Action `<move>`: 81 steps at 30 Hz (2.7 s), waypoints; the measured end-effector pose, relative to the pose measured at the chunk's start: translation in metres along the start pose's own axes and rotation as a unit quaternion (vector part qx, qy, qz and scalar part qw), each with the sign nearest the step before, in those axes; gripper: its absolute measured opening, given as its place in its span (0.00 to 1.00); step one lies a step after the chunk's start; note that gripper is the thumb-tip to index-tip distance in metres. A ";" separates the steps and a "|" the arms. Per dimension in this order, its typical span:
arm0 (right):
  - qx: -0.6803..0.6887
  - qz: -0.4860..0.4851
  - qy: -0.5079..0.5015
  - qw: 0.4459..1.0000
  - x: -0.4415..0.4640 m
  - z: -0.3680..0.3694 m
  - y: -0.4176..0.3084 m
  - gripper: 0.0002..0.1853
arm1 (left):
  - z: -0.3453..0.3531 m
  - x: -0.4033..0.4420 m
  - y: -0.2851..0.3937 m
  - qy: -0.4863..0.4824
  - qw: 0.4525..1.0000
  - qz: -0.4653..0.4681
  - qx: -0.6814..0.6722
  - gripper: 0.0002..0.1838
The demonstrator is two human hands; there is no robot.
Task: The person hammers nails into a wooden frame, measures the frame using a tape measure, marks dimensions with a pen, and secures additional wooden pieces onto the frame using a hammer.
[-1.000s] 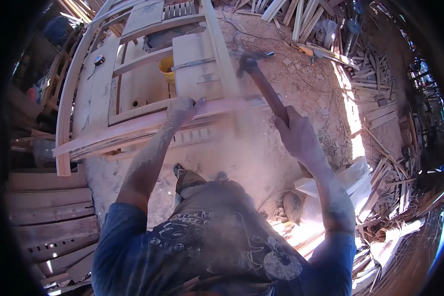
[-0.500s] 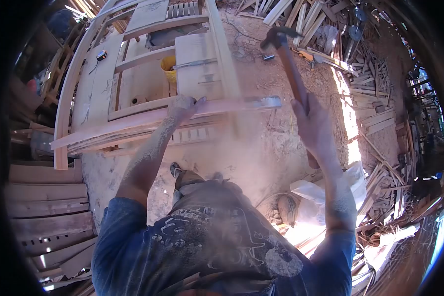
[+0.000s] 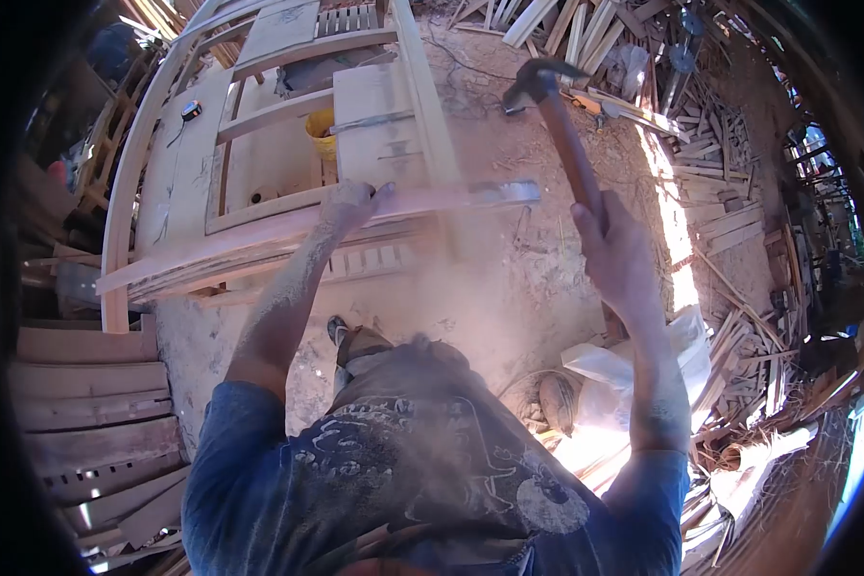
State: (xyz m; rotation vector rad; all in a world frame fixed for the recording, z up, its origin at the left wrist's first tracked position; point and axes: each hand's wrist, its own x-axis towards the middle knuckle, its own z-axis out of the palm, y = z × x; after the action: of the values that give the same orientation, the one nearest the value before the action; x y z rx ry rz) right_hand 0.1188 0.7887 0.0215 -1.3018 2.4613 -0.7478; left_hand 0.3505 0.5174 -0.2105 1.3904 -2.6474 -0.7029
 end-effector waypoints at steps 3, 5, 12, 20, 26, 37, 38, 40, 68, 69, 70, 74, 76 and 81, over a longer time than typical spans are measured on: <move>0.220 -0.160 0.227 0.935 -0.002 -0.048 -0.047 0.13 | -0.003 -0.004 0.002 0.001 1.000 -0.006 -0.008 0.38; 0.336 -0.251 0.285 0.862 0.006 -0.028 -0.056 0.12 | -0.005 -0.004 0.002 0.016 1.000 0.005 -0.004 0.38; -0.075 -0.071 -0.045 0.994 -0.003 0.150 0.090 0.13 | -0.001 -0.006 0.002 0.021 0.999 0.006 -0.036 0.36; 0.047 -0.036 0.052 0.997 -0.016 0.135 0.045 0.15 | 0.008 0.000 -0.006 0.025 0.998 0.047 0.011 0.37; -0.043 0.033 -0.044 0.998 -0.009 0.185 0.062 0.16 | -0.002 -0.023 -0.031 0.212 0.969 0.124 -0.025 0.17; 0.122 0.177 0.026 0.976 -0.031 0.225 0.007 0.15 | 0.184 -0.550 -0.462 -0.030 0.906 -0.400 -0.137 0.18; 0.116 0.174 0.030 0.977 -0.028 0.232 0.013 0.16 | 0.251 -0.651 -0.535 -0.094 0.757 -0.615 -0.200 0.21; 0.054 0.148 0.052 0.986 -0.017 0.245 0.020 0.17 | 0.213 -0.753 -0.524 0.045 0.605 -0.723 -0.330 0.18; -0.134 -0.072 -0.045 0.987 0.100 0.655 -0.539 0.19 | -0.069 -0.658 -0.887 0.159 0.657 -0.589 -0.442 0.19; -0.131 -0.080 -0.048 0.987 0.101 0.665 -0.549 0.19 | -0.069 -0.684 -0.899 0.183 0.579 -0.646 -0.462 0.18; -0.128 -0.085 -0.051 0.987 0.100 0.675 -0.554 0.20 | -0.060 -0.712 -0.916 0.152 0.553 -0.662 -0.483 0.18; -0.210 -0.048 -0.048 0.975 0.097 0.705 -0.556 0.19 | -0.051 -0.758 -0.974 0.011 0.560 -0.658 -0.503 0.17; -0.252 0.012 -0.002 0.968 0.088 0.715 -0.552 0.19 | -0.065 -0.751 -1.013 -0.037 0.608 -0.618 -0.496 0.16; -0.234 0.095 0.024 0.967 0.051 0.714 -0.587 0.17 | -0.141 -0.713 -1.133 -0.082 0.692 -0.522 -0.492 0.16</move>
State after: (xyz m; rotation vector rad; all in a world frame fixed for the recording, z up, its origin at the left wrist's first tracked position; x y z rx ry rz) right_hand 0.8162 0.2447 -0.2501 -1.1659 2.8610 -0.1521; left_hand 1.6723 0.4828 -0.4625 2.2028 -0.7593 -1.9334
